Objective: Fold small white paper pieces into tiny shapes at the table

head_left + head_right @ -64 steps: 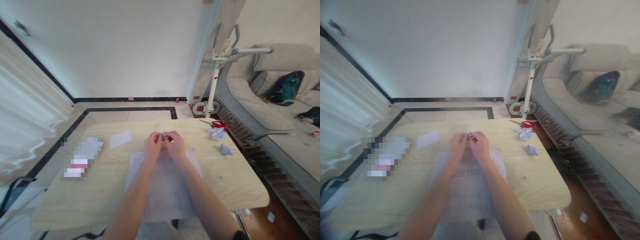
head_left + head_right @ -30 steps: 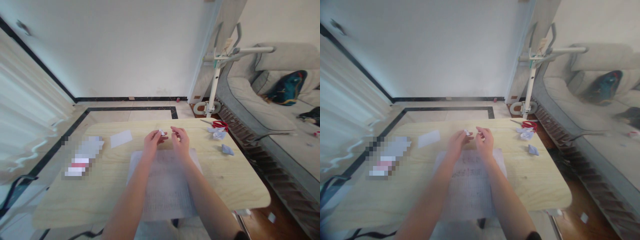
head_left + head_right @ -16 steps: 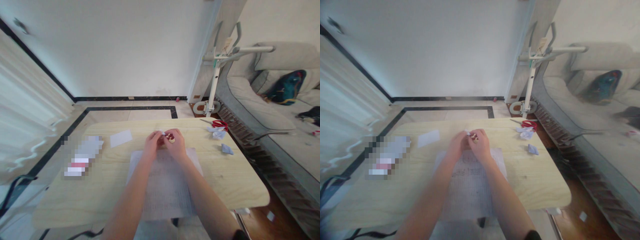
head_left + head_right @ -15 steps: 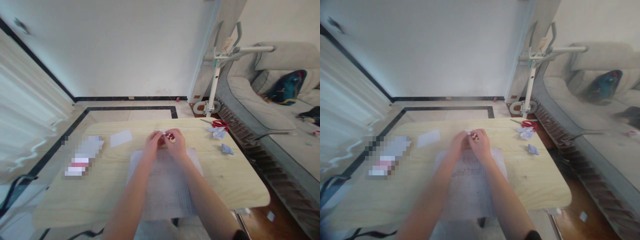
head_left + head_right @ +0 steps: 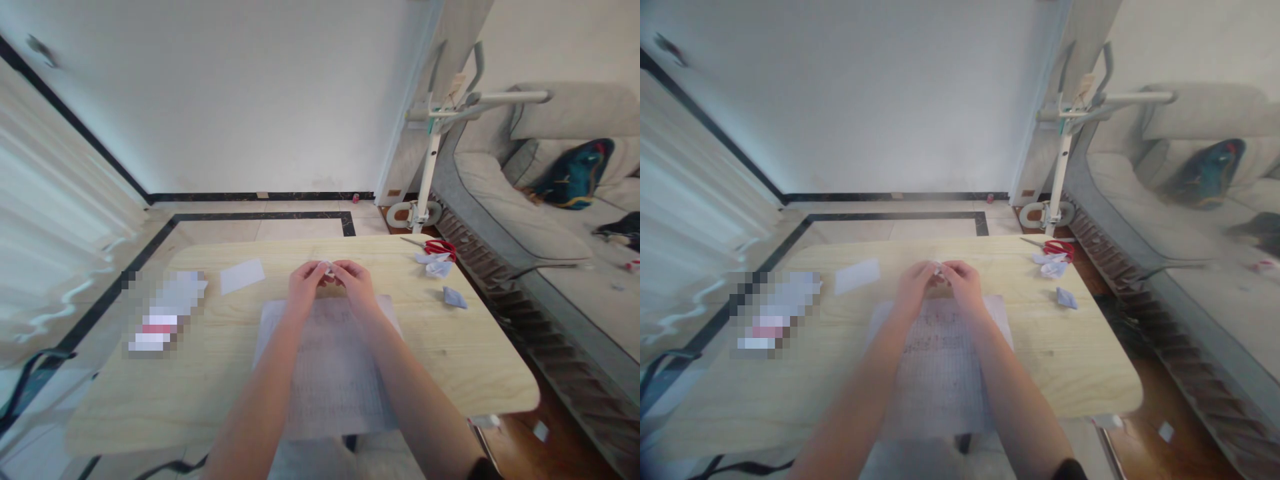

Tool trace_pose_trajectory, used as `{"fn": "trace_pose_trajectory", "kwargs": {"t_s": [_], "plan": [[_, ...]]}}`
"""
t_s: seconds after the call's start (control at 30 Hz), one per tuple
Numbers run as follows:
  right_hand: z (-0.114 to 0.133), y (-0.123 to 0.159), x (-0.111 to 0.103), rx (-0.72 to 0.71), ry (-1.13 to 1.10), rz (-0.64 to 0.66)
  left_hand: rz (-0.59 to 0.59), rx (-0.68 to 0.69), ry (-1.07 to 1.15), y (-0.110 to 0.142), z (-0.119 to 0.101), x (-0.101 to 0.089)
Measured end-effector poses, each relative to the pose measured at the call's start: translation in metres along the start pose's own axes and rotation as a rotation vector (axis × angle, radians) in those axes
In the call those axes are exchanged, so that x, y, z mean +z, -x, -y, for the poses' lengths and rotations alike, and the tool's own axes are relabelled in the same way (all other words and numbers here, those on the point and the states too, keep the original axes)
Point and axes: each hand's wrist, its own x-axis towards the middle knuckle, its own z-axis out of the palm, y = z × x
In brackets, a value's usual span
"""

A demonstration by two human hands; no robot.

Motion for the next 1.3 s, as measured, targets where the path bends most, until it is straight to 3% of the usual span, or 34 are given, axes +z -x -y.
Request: {"fn": "trace_pose_trajectory", "kwargs": {"t_s": [0.27,0.87,1.03,1.3], "plan": [[0.0047,0.0042,0.0038,0.148,-0.263,0.07,-0.05,0.03,-0.017,-0.0002,-0.0004,0.0015],[0.0068,0.0024,0.0036,0.25,-0.373,0.014,0.011,0.063,0.004,0.0006,-0.001,0.0011],[0.0032,0.0013,0.0029,0.221,-0.313,0.038,-0.058,0.048,0.044,-0.0025,0.0017,0.0007],[0.0037,0.002,0.0024,0.185,-0.275,0.018,-0.04,0.037,0.096,-0.0029,0.0023,0.0]]}}
